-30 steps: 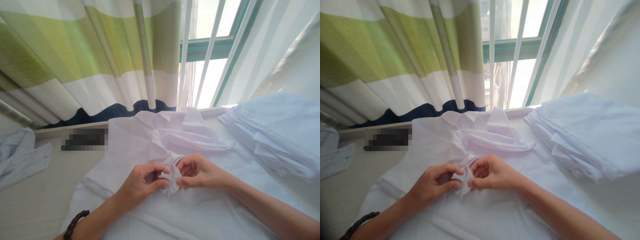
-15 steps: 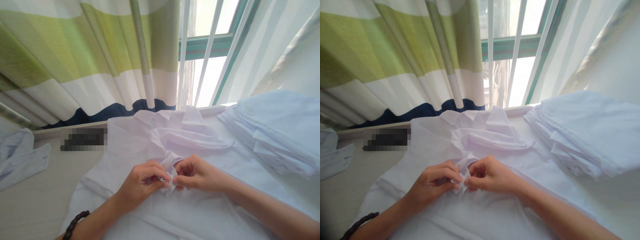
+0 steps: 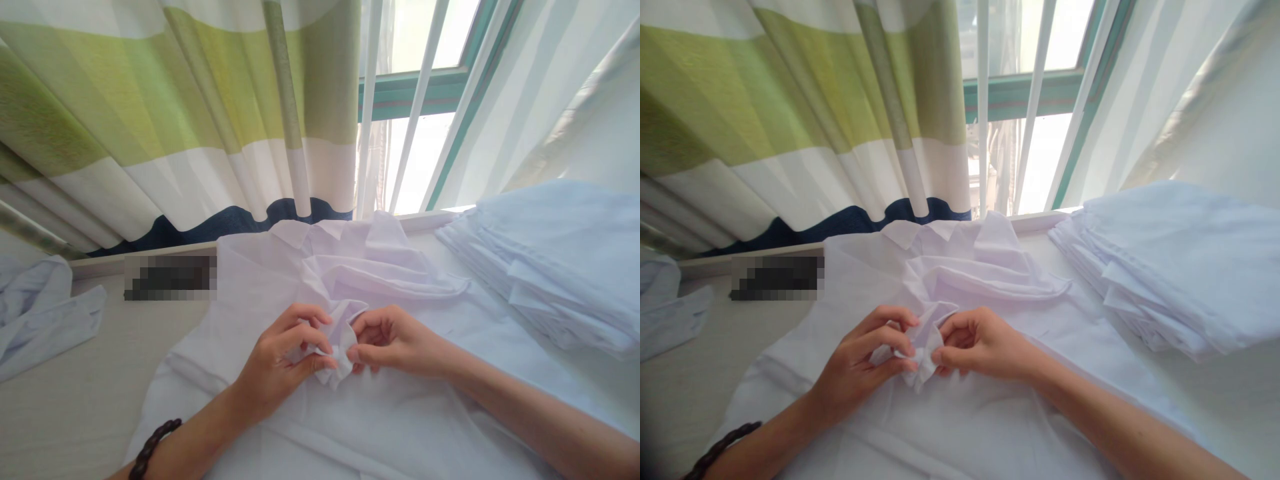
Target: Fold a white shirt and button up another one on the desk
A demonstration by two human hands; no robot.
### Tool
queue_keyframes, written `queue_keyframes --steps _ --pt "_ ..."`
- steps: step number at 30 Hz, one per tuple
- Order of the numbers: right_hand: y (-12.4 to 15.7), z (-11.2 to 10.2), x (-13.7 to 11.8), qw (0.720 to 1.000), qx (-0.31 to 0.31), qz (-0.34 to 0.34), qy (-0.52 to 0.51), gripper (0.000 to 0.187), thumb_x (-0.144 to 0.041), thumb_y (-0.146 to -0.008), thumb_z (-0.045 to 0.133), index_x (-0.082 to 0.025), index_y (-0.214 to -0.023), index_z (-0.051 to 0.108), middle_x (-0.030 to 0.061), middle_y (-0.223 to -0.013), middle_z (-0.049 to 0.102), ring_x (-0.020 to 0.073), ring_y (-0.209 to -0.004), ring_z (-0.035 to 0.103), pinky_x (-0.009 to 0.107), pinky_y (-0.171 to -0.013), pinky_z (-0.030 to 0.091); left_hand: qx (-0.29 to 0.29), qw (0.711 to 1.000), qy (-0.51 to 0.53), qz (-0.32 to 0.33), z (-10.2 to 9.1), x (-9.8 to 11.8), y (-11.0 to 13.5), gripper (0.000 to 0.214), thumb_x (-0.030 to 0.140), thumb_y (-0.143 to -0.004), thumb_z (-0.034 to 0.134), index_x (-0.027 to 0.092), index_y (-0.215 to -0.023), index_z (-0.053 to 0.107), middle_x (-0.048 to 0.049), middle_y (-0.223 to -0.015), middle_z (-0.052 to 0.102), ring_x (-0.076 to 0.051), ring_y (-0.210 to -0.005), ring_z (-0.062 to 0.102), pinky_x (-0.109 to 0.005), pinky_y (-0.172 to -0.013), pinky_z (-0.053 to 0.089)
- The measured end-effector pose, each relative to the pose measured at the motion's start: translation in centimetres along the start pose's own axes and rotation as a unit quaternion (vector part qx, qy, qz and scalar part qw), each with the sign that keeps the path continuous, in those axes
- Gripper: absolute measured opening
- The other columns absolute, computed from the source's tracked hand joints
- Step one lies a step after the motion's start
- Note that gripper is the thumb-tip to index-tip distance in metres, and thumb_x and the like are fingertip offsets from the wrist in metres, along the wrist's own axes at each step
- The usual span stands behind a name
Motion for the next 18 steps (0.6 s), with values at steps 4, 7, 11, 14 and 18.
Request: queue_keyframes --steps 4,7,11,14,18 --pt "0.1 0.2 -0.1 0.999 0.009 -0.013 0.04 0.02 -0.025 -0.071 0.076 -0.015 -0.071 0.059 -0.0011 -0.062 0.064 0.009 -0.056 0.056 0.018 -0.052 0.041 -0.025 0.996 0.035 0.076 0.1 0.6 -0.2 0.008 0.013 -0.08 0.07 0.017 -0.082 0.064 -0.0032 -0.09 0.066 -0.013 -0.08 0.062 -0.022 -0.071 0.051" --pt "0.1 0.3 -0.4 0.997 0.015 -0.034 0.07 0.018 -0.021 -0.072 0.073 -0.015 -0.069 0.056 -0.0045 -0.059 0.056 0.0064 -0.054 0.048 0.017 -0.05 0.037 -0.014 0.996 0.014 0.082 0.0 0.7 -0.2 0.005 0.014 -0.08 0.071 0.017 -0.081 0.067 -0.0033 -0.088 0.065 -0.012 -0.076 0.061 -0.022 -0.07 0.052" --pt "0.2 0.2 -0.6 0.996 0.014 -0.044 0.075 0.016 -0.021 -0.074 0.069 -0.016 -0.071 0.055 -0.0053 -0.059 0.052 0.0065 -0.054 0.046 0.018 -0.051 0.036 0.018 0.994 -0.031 0.1 -0.3 1.0 -0.1 0.007 0.013 -0.081 0.07 0.018 -0.085 0.068 -0.005 -0.097 0.066 -0.013 -0.079 0.06 -0.024 -0.071 0.052" --pt "0.1 0.2 -0.5 0.997 0.014 -0.031 0.066 0.021 -0.024 -0.076 0.067 -0.018 -0.069 0.048 -0.0041 -0.057 0.056 0.0081 -0.053 0.05 0.019 -0.05 0.037 -0.022 0.989 0.007 0.143 -0.1 1.5 -0.2 0.016 0.007 -0.084 0.064 0.018 -0.095 0.066 -0.0062 -0.095 0.07 -0.015 -0.081 0.062 -0.027 -0.073 0.053" --pt "0.2 0.3 -0.3 0.994 0.021 -0.022 0.102 0.022 -0.026 -0.078 0.063 -0.019 -0.067 0.045 -0.004 -0.054 0.057 0.0088 -0.05 0.051 0.019 -0.047 0.037 -0.05 0.987 0.047 0.147 0.2 1.5 -0.3 0.016 0.006 -0.085 0.063 0.017 -0.097 0.064 -0.0061 -0.088 0.073 -0.015 -0.075 0.063 -0.027 -0.071 0.052"
Point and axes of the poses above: each hand's wrist, its own y-axis away from the middle knuckle, its own z-axis out of the palm, x = y × z, the point moved 3 cm from there along -y, towards the middle knuckle
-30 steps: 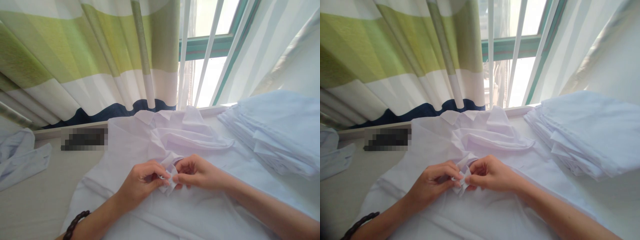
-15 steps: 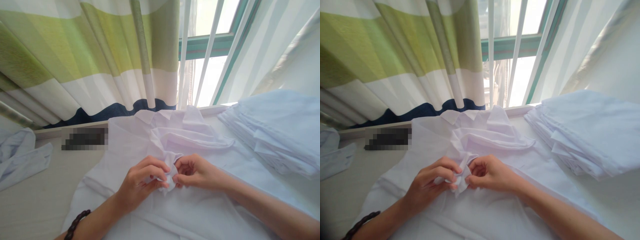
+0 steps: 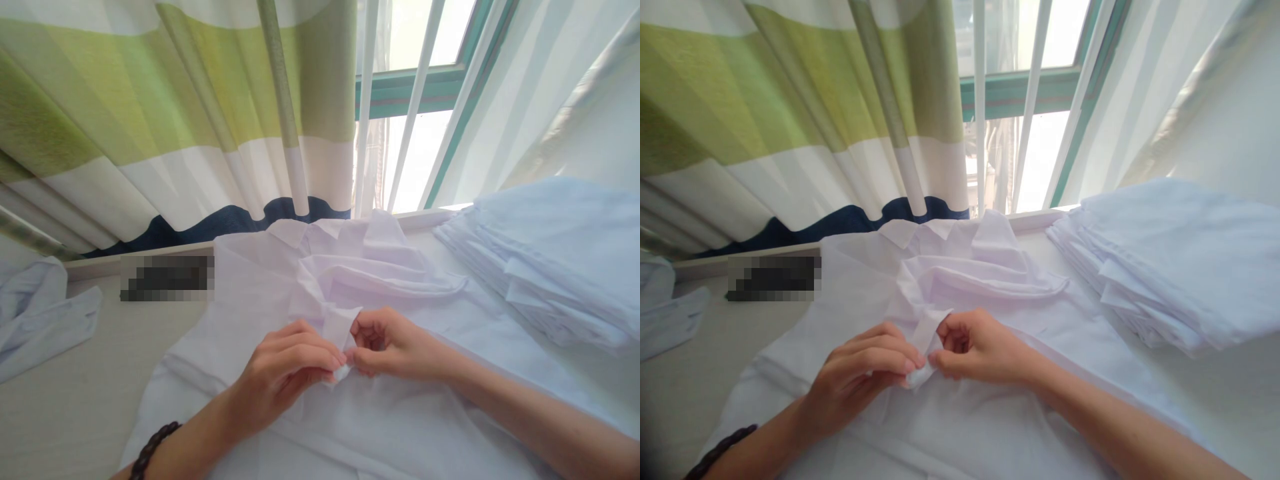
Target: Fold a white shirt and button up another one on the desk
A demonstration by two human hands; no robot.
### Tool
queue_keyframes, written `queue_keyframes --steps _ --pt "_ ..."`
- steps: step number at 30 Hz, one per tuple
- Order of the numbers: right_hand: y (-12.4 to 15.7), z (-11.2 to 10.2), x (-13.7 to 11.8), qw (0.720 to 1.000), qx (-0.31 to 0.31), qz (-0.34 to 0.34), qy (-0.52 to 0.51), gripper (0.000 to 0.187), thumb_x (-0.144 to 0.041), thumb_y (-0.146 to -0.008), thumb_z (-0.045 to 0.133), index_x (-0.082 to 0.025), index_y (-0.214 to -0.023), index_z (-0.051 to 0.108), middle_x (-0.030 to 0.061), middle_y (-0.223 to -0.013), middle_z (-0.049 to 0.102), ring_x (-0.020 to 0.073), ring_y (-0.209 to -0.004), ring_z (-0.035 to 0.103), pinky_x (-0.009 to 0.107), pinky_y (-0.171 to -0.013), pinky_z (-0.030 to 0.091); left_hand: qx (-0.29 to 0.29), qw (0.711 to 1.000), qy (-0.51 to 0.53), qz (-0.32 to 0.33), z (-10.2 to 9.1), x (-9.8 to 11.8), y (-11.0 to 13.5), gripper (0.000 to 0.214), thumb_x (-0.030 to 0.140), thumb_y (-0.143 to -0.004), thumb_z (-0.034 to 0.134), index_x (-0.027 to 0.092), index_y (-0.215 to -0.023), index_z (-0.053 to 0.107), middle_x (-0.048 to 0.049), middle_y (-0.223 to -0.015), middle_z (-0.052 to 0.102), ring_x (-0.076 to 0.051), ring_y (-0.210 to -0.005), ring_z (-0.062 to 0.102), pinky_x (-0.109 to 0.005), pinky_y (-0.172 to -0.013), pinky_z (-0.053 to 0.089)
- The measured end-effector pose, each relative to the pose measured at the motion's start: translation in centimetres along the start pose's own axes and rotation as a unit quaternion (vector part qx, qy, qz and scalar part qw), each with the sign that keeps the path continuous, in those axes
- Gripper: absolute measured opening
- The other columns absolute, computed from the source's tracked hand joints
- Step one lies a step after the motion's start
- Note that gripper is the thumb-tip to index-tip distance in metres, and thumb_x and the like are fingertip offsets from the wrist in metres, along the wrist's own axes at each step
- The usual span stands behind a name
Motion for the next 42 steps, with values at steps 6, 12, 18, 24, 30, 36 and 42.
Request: queue_keyframes --steps 6,12,18,24,30,36,42 --pt "0.2 0.3 -0.1 0.996 0.022 -0.022 0.089 0.024 -0.026 -0.08 0.061 -0.019 -0.062 0.046 -0.0032 -0.054 0.057 0.0084 -0.049 0.049 0.019 -0.045 0.035 -0.019 0.998 -0.034 -0.042 0.3 -0.4 0.0 0.01 0.015 -0.091 0.056 0.016 -0.086 0.065 -0.0038 -0.075 0.07 -0.013 -0.068 0.058 -0.024 -0.066 0.049" --pt "0.3 0.1 -0.2 0.999 -0.008 -0.03 0.042 0.023 -0.03 -0.082 0.062 -0.017 -0.065 0.053 0.0004 -0.06 0.064 0.01 -0.052 0.055 0.019 -0.049 0.04 0.0 0.985 -0.063 -0.158 0.2 -1.2 0.7 0.006 0.022 -0.082 0.07 0.018 -0.084 0.066 -0.0009 -0.076 0.063 -0.011 -0.069 0.058 -0.019 -0.062 0.048" --pt "0.2 -0.3 -0.3 0.999 -0.016 -0.029 0.017 0.02 -0.033 -0.079 0.07 -0.013 -0.077 0.065 -0.0025 -0.058 0.057 0.0078 -0.052 0.049 0.018 -0.049 0.037 -0.013 0.99 -0.064 -0.128 0.2 -1.5 0.4 0.008 0.016 -0.08 0.071 0.016 -0.079 0.063 -0.0019 -0.073 0.066 -0.014 -0.074 0.055 -0.024 -0.07 0.048" --pt "0.1 -0.4 -0.1 0.999 0.002 -0.039 -0.014 0.023 -0.035 -0.075 0.074 -0.013 -0.08 0.068 -0.0031 -0.061 0.056 0.0079 -0.056 0.048 0.019 -0.053 0.038 -0.028 0.994 -0.041 -0.098 0.3 -1.2 0.3 0.007 0.009 -0.085 0.063 0.016 -0.084 0.064 -0.0035 -0.079 0.069 -0.015 -0.076 0.057 -0.025 -0.072 0.05" --pt "-0.3 -0.7 0.4 0.995 -0.009 -0.019 -0.098 0.026 -0.035 -0.068 0.079 -0.015 -0.08 0.068 0.0002 -0.074 0.066 0.0107 -0.066 0.057 0.022 -0.061 0.044 -0.024 0.994 -0.069 -0.078 0.4 -0.8 0.2 0.011 0.011 -0.088 0.058 0.016 -0.085 0.068 -0.0055 -0.081 0.066 -0.015 -0.078 0.059 -0.025 -0.071 0.051" --pt "-0.3 -0.8 0.6 0.995 -0.002 0.0 -0.103 0.027 -0.032 -0.064 0.082 -0.015 -0.077 0.067 -0.0006 -0.072 0.066 0.0108 -0.065 0.058 0.021 -0.059 0.043 -0.007 0.991 -0.065 -0.119 0.3 -1.2 0.2 0.004 0.016 -0.085 0.065 0.016 -0.081 0.067 -0.0039 -0.074 0.067 -0.015 -0.072 0.059 -0.025 -0.067 0.051" --pt "-0.2 -0.5 0.6 0.994 0.002 -0.006 -0.107 0.026 -0.033 -0.066 0.08 -0.015 -0.078 0.066 -0.0008 -0.072 0.065 0.0103 -0.065 0.057 0.022 -0.061 0.044 -0.041 0.995 -0.057 -0.076 0.3 -0.9 0.1 0.01 0.011 -0.086 0.061 0.017 -0.083 0.069 -0.0055 -0.079 0.069 -0.016 -0.076 0.06 -0.026 -0.071 0.051"
Point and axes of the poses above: each hand's wrist, its own y-axis away from the middle knuckle, its own z-axis out of the palm, x = y × z, the point moved 3 cm from there along -y, towards the middle knuckle
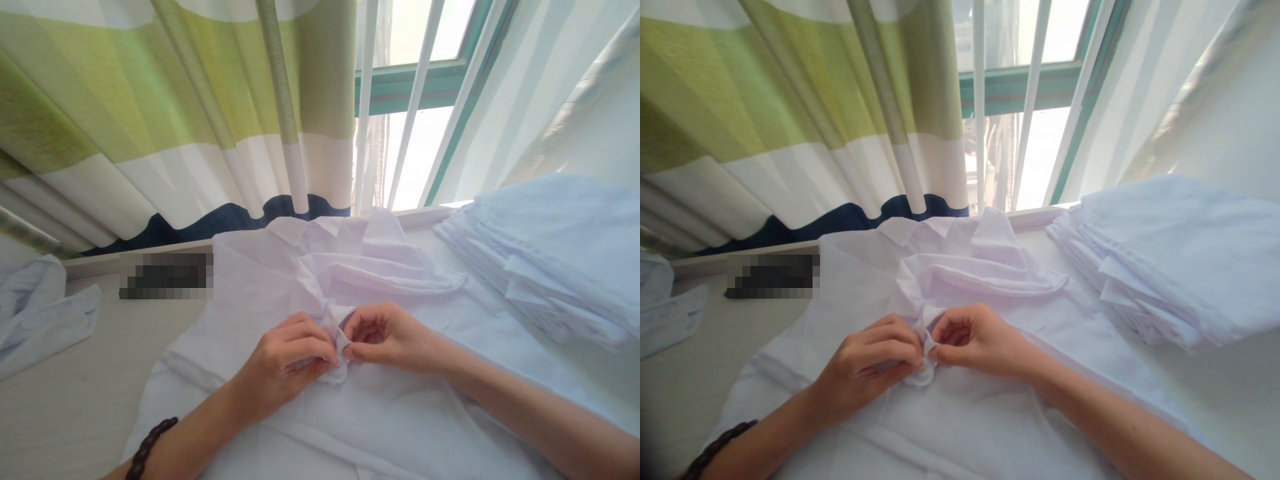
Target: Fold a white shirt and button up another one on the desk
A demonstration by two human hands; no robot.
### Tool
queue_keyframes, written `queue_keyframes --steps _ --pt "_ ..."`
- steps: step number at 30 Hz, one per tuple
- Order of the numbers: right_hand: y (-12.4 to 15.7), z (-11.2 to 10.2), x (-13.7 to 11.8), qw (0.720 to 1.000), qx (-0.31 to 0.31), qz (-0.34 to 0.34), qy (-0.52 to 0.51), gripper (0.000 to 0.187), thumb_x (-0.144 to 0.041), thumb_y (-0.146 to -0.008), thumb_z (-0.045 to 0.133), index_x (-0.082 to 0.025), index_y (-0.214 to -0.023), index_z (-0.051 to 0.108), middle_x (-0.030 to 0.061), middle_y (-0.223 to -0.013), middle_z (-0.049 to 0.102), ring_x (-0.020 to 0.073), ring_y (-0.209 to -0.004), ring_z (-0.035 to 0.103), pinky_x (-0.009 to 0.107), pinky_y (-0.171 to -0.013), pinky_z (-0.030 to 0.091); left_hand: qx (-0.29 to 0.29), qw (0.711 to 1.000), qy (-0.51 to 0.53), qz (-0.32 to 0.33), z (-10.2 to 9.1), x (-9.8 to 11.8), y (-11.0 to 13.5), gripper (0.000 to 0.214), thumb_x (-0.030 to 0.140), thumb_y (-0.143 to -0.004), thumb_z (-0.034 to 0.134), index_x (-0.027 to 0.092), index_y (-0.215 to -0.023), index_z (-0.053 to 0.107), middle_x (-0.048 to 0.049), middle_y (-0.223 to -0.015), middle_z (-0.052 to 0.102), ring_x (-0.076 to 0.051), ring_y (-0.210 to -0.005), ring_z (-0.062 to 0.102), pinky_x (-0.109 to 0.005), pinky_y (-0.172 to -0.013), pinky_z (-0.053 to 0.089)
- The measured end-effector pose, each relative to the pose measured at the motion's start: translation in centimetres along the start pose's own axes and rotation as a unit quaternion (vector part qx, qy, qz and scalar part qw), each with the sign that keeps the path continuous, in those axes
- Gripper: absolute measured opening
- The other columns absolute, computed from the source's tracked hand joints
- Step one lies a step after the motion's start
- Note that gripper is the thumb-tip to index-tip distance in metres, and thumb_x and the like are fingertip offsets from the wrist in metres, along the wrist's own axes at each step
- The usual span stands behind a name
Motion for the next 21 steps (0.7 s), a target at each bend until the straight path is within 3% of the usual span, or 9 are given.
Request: queue_keyframes --steps 9,16,21 --pt "0.1 0.0 -0.6 0.998 -0.039 -0.018 0.054 0.025 -0.035 -0.071 0.077 -0.016 -0.081 0.062 -0.0013 -0.076 0.062 0.0116 -0.07 0.058 0.024 -0.065 0.047 0.025 0.998 -0.035 -0.055 0.4 -0.1 0.3 0.005 0.013 -0.083 0.065 0.017 -0.081 0.066 -0.0046 -0.082 0.066 -0.015 -0.078 0.062 -0.024 -0.071 0.052" --pt "0.2 0.3 -0.2 0.999 0.005 0.007 0.049 0.031 -0.036 -0.066 0.079 -0.017 -0.08 0.059 -0.0016 -0.073 0.063 0.0126 -0.068 0.061 0.026 -0.064 0.049 -0.011 0.995 -0.043 -0.094 0.6 -0.8 0.7 0.034 0.014 -0.084 0.064 0.025 -0.115 0.059 0.0003 -0.087 0.066 -0.011 -0.072 0.059 -0.02 -0.067 0.05" --pt "0.0 0.2 0.5 0.998 0.034 0.005 0.043 0.029 -0.034 -0.067 0.079 -0.017 -0.079 0.059 -0.0015 -0.071 0.065 0.0127 -0.068 0.062 0.025 -0.063 0.049 -0.003 0.991 -0.087 -0.099 0.7 -0.6 0.7 0.008 0.014 -0.085 0.062 0.019 -0.092 0.063 -0.0008 -0.083 0.062 -0.011 -0.071 0.058 -0.02 -0.068 0.049"
Point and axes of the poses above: each hand's wrist, its own y-axis away from the middle knuckle, its own z-axis out of the palm, x = y × z, the point moved 3 cm from there along -y, towards the middle knuckle
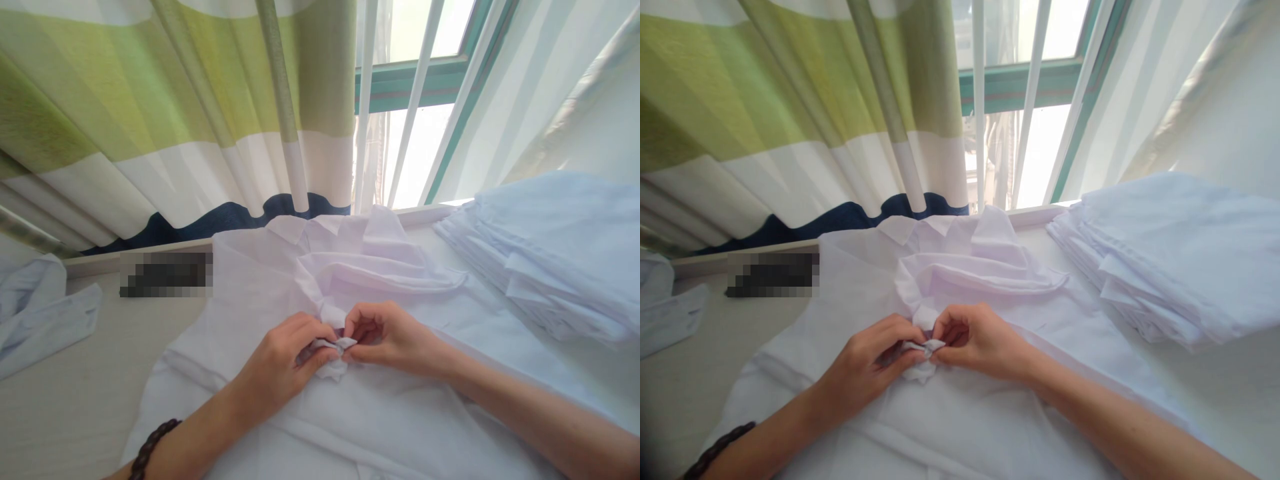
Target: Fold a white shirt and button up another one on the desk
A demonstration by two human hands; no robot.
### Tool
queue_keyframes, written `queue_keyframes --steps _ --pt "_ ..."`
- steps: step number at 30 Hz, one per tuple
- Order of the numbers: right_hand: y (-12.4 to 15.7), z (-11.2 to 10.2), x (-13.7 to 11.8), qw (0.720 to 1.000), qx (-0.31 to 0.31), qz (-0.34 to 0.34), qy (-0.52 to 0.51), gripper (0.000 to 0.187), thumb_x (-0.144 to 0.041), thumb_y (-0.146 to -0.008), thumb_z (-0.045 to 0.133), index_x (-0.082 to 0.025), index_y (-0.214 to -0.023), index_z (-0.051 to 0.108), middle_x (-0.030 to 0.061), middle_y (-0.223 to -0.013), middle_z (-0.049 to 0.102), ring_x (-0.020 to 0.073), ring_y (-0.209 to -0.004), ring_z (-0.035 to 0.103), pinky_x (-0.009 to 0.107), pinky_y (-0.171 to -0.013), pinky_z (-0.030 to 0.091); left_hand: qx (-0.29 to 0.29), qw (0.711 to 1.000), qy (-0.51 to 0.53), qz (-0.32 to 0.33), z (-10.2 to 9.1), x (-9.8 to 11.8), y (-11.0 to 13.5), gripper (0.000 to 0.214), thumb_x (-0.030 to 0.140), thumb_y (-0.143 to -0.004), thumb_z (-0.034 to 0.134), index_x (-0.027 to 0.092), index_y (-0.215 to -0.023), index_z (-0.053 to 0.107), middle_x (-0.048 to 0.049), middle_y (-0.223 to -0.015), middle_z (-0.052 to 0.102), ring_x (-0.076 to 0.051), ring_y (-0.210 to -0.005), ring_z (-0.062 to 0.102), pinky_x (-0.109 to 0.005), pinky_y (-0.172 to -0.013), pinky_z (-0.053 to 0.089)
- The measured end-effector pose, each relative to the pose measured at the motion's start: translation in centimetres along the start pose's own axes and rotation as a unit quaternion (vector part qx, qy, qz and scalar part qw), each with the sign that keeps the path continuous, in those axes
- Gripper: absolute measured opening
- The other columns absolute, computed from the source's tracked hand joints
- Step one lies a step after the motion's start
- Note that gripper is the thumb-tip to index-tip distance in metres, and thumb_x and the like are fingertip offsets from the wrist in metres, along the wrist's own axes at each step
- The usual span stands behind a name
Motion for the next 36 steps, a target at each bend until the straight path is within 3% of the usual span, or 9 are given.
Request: queue_keyframes --steps 4,8,10,12,19,26,36 --pt "0.0 0.1 0.3 1.0 0.007 -0.018 0.015 0.026 -0.034 -0.069 0.078 -0.017 -0.077 0.06 -0.0011 -0.072 0.065 0.0131 -0.068 0.061 0.026 -0.064 0.05 0.041 0.998 -0.037 0.026 -0.1 -0.1 0.2 0.005 0.016 -0.086 0.062 0.019 -0.089 0.064 -0.0045 -0.096 0.054 -0.011 -0.074 0.057 -0.023 -0.069 0.051" --pt "0.1 0.2 0.1 0.999 0.006 -0.023 0.025 0.022 -0.032 -0.071 0.076 -0.017 -0.078 0.06 -0.001 -0.071 0.064 0.0134 -0.067 0.061 0.026 -0.063 0.05 0.071 0.979 -0.11 0.154 -0.6 0.7 0.2 0.011 0.012 -0.084 0.063 0.018 -0.092 0.063 -0.0068 -0.099 0.057 -0.015 -0.081 0.057 -0.026 -0.069 0.051" --pt "0.1 0.2 0.0 0.999 0.0 -0.023 0.025 0.019 -0.027 -0.071 0.075 -0.017 -0.08 0.061 -0.0006 -0.073 0.065 0.0133 -0.068 0.061 0.026 -0.064 0.05 0.064 0.966 -0.129 0.215 -0.8 1.3 0.0 0.015 0.007 -0.083 0.063 0.016 -0.095 0.061 -0.0071 -0.095 0.063 -0.016 -0.082 0.058 -0.027 -0.07 0.052" --pt "0.1 0.3 -0.1 0.999 -0.005 -0.025 0.021 0.018 -0.023 -0.071 0.074 -0.016 -0.082 0.06 -0.0003 -0.075 0.065 0.0127 -0.068 0.062 0.026 -0.065 0.05 0.042 0.963 -0.124 0.236 -0.9 1.7 -0.2 0.015 0.005 -0.084 0.06 0.015 -0.094 0.06 -0.0071 -0.093 0.067 -0.016 -0.079 0.059 -0.027 -0.071 0.052" --pt "0.1 0.1 0.2 1.0 0.001 -0.013 0.006 0.02 -0.022 -0.071 0.075 -0.017 -0.08 0.058 -0.0028 -0.07 0.064 0.0109 -0.065 0.061 0.023 -0.061 0.048 -0.014 0.991 -0.019 0.134 -0.3 0.4 -0.3 0.01 0.007 -0.086 0.058 0.017 -0.086 0.057 -0.0045 -0.094 0.069 -0.014 -0.081 0.063 -0.024 -0.074 0.05" --pt "0.0 0.0 0.2 1.0 0.019 0.006 0.018 0.028 -0.026 -0.064 0.082 -0.017 -0.078 0.06 -0.0036 -0.067 0.063 0.0108 -0.065 0.059 0.021 -0.06 0.046 -0.057 0.996 0.009 -0.071 0.0 -0.8 -0.2 0.009 0.02 -0.086 0.06 0.019 -0.095 0.058 -0.0009 -0.088 0.066 -0.014 -0.077 0.061 -0.023 -0.07 0.049" --pt "0.1 0.0 0.1 1.0 0.01 -0.006 0.003 0.025 -0.024 -0.066 0.081 -0.017 -0.079 0.061 -0.0029 -0.071 0.065 0.0106 -0.067 0.061 0.021 -0.062 0.048 -0.089 0.993 0.044 -0.06 -0.1 -0.5 -0.3 0.014 0.018 -0.089 0.057 0.021 -0.102 0.062 -0.0024 -0.102 0.065 -0.016 -0.099 0.058 -0.026 -0.088 0.044"
Point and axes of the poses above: each hand's wrist, its own y-axis away from the middle knuckle, its own z-axis out of the palm, x = y × z, the point moved 3 cm from there along -y, towards the middle knuckle
